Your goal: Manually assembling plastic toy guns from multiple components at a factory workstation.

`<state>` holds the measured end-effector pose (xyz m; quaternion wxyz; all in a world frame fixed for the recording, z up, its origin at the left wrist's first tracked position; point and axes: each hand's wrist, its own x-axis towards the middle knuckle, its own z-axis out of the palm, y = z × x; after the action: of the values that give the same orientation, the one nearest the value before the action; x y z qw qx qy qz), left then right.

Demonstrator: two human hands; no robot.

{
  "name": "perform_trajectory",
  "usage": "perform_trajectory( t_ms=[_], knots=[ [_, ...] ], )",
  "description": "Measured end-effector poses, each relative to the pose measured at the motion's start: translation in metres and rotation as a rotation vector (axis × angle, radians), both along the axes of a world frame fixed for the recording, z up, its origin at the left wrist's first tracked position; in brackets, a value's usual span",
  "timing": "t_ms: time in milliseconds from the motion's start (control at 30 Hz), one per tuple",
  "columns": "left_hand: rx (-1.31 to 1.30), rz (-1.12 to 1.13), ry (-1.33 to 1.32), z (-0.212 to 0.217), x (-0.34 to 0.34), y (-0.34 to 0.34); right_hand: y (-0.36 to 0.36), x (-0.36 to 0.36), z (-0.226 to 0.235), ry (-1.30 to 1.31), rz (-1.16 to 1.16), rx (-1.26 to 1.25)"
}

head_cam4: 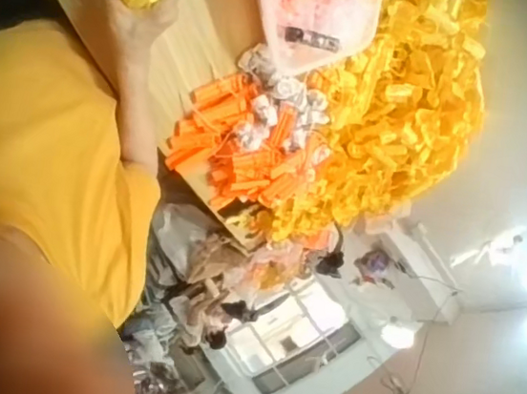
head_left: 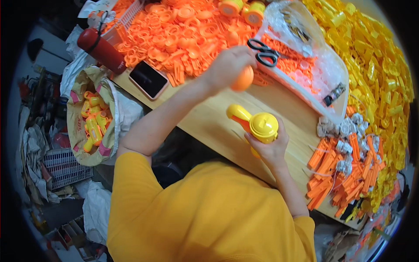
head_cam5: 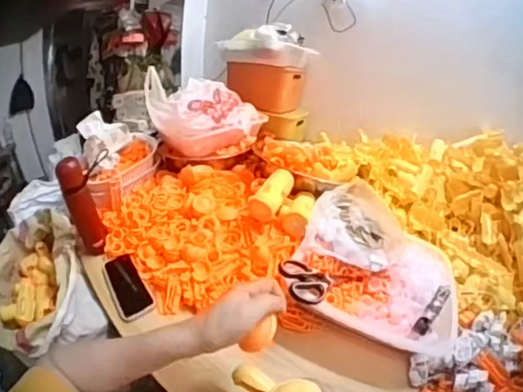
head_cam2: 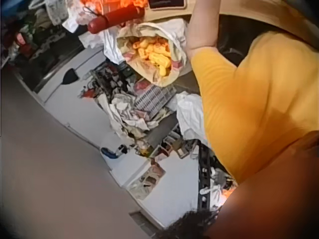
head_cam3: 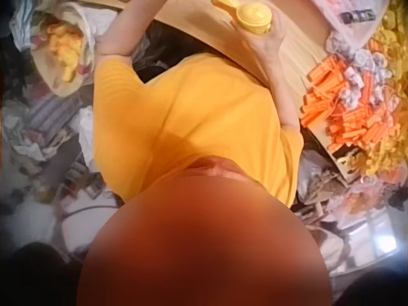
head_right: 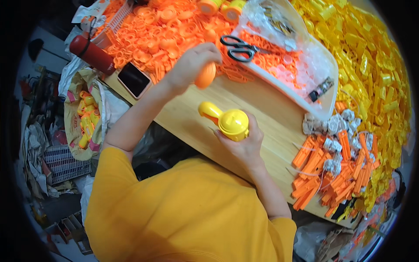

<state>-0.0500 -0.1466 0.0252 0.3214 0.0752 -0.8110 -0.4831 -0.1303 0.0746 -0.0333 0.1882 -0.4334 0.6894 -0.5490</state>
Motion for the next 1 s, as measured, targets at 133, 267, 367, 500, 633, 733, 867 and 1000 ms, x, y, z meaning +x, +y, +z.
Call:
perform_trajectory(
  t_ms=[133,267,367,500,633,733,867,1000],
  knots=[
    [0.329,-0.04,-0.257,0.007,-0.012,0.071,-0.003,0.003,0.002,0.027,0.024,-0.045],
    [0.164,-0.066,-0.22,-0.01,-0.02,0.081,-0.004,0.005,0.001,0.043,0.039,-0.09],
    [0.089,-0.038,-0.1,-0.019,-0.024,0.089,-0.007,0.009,0.01,0.03,0.052,-0.081],
    [0.065,-0.04,-0.195,-0.012,-0.02,0.092,-0.005,0.011,0.011,0.045,0.068,-0.112],
    [-0.009,-0.087,-0.173,-0.016,-0.005,0.096,-0.003,0.014,0.005,0.135,0.141,-0.142],
    [-0.064,-0.095,-0.142,-0.013,0.003,0.098,-0.003,0.019,0.005,0.228,0.148,-0.189],
    [-0.057,-0.039,-0.069,-0.015,0.009,0.1,-0.005,0.021,0.007,0.265,0.165,-0.227],
    [0.09,-0.016,-0.102,-0.021,0.012,0.092,-0.011,0.023,0.013,0.243,0.125,-0.182]
  ],
)
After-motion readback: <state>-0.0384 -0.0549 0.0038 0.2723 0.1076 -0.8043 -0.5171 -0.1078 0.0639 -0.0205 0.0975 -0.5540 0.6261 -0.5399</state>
